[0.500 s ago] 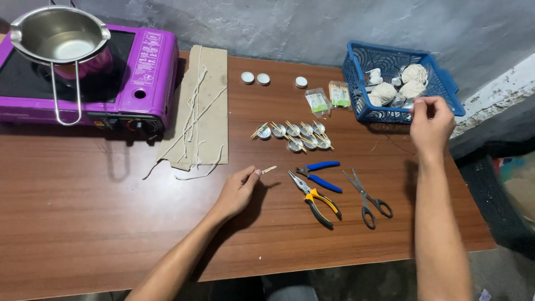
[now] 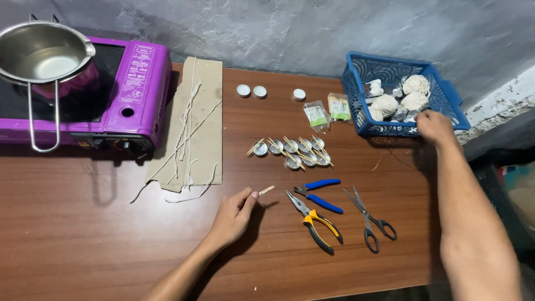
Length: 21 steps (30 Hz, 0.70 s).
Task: Assembling candle wicks by inserting them into metal tabs and securing them using pliers and scissors.
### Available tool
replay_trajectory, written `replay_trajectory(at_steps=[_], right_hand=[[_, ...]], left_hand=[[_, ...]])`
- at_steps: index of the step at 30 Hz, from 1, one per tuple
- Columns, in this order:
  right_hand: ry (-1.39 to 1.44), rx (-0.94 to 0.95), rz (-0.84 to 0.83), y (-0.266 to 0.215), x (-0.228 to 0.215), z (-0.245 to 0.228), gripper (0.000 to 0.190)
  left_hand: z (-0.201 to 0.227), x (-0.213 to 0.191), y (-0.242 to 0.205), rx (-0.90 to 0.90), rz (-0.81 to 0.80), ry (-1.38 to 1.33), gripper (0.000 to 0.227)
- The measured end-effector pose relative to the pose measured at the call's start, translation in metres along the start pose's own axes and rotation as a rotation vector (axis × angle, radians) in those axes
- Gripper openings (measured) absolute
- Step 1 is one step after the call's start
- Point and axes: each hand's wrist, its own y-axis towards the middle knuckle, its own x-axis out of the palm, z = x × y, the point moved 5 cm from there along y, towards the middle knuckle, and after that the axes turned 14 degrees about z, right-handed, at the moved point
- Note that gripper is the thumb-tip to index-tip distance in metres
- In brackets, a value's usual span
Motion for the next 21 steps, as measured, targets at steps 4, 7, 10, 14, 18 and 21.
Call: replay_trajectory(at_steps=[4, 7, 10, 14, 18, 21], right_hand=[[-0.077, 0.08, -0.061, 0.022, 0.008, 0.008, 0.064], [-0.187, 0.146, -0.151, 0.021, 0.012, 0.005, 0.065], [-0.211, 0.177, -0.184, 0.019, 0.016, -0.001, 0.071], [-0.319, 0.214, -0.24, 0.034, 0.025, 0.011, 0.083], [-0.285, 0.253, -0.275, 0.005, 0.005, -0.024, 0.082], [-0.177, 0.273, -0.299, -0.019, -0.004, -0.043, 0.07]], left_hand=[[0.007, -0.001, -0.001, 0.005, -0.005, -0.001, 0.039], [0.006, -0.001, -0.002, -0.003, -0.013, 0.011, 0.04], [0.008, -0.002, -0.001, 0.02, -0.018, 0.014, 0.042], [0.01, 0.0, -0.003, 0.004, -0.037, 0.04, 0.039], [0.013, 0.0, -0.002, -0.009, -0.04, 0.05, 0.037], [0.009, 0.002, -0.003, 0.032, -0.024, 0.053, 0.037]])
